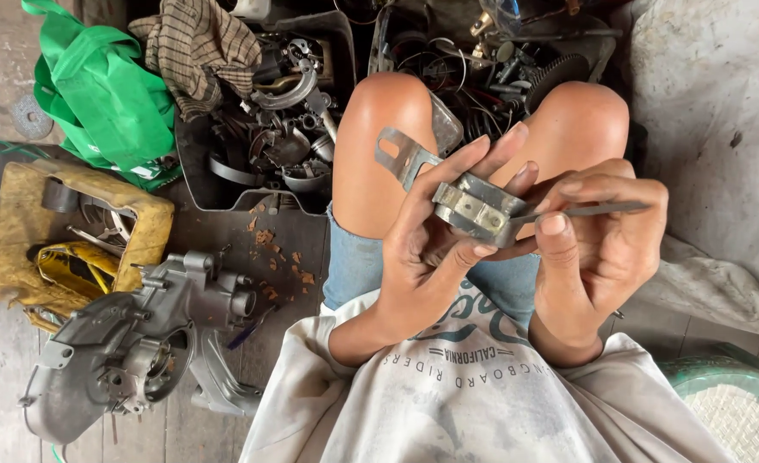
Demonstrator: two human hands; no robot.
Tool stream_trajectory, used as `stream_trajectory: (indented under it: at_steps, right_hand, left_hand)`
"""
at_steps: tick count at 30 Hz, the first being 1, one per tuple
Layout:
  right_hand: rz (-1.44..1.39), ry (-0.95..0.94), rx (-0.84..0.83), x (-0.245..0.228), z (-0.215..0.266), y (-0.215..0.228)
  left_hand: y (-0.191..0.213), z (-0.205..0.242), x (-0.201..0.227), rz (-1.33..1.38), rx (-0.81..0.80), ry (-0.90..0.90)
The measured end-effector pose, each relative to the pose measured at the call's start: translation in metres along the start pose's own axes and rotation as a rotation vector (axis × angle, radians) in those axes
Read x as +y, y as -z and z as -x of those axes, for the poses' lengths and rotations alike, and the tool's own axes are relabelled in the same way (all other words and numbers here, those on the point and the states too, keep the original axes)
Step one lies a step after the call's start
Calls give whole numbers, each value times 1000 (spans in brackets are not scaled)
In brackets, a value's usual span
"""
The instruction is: The person sits on the floor and cleans a metal bracket using a small metal tool. They scrape the surface of the bracket to remove dirt or rust, turning the object over to clean different sides. The person also handles a larger metal ring-like part, scraping it with the same tool.
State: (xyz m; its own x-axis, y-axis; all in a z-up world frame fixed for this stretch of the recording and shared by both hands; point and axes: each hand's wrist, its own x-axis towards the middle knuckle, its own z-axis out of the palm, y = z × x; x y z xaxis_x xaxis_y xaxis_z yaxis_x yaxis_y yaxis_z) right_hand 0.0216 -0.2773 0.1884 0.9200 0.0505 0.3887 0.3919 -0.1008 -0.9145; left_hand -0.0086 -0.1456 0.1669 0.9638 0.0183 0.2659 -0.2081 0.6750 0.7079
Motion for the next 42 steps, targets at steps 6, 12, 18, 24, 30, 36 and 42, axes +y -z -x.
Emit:
stream_trajectory:
  at_steps: [6, 12, 18, 24, 30, 36, 42]
  right_hand:
    - [-42, -70, -39, -13, -11, -6]
    - [-155, -135, -101, -7, -20, -6]
    - [-143, -132, -114, -14, -23, -13]
    - [-142, -127, -135, -14, -24, -13]
    - [-114, -103, -117, -8, -19, -8]
    - [-146, -26, -143, 4, -19, -1]
    - [-172, -24, -162, 8, -19, 3]
  left_hand:
    - [-10, -1, 7, -208, 223, 48]
    - [-8, -9, 3, -343, 272, -84]
    - [-5, -7, -3, -319, 343, -44]
    - [-4, -7, -6, -296, 331, -75]
    - [-9, -7, -6, -252, 349, -86]
    - [-10, -5, -8, -261, 347, -102]
    - [-13, -4, -10, -248, 351, -117]
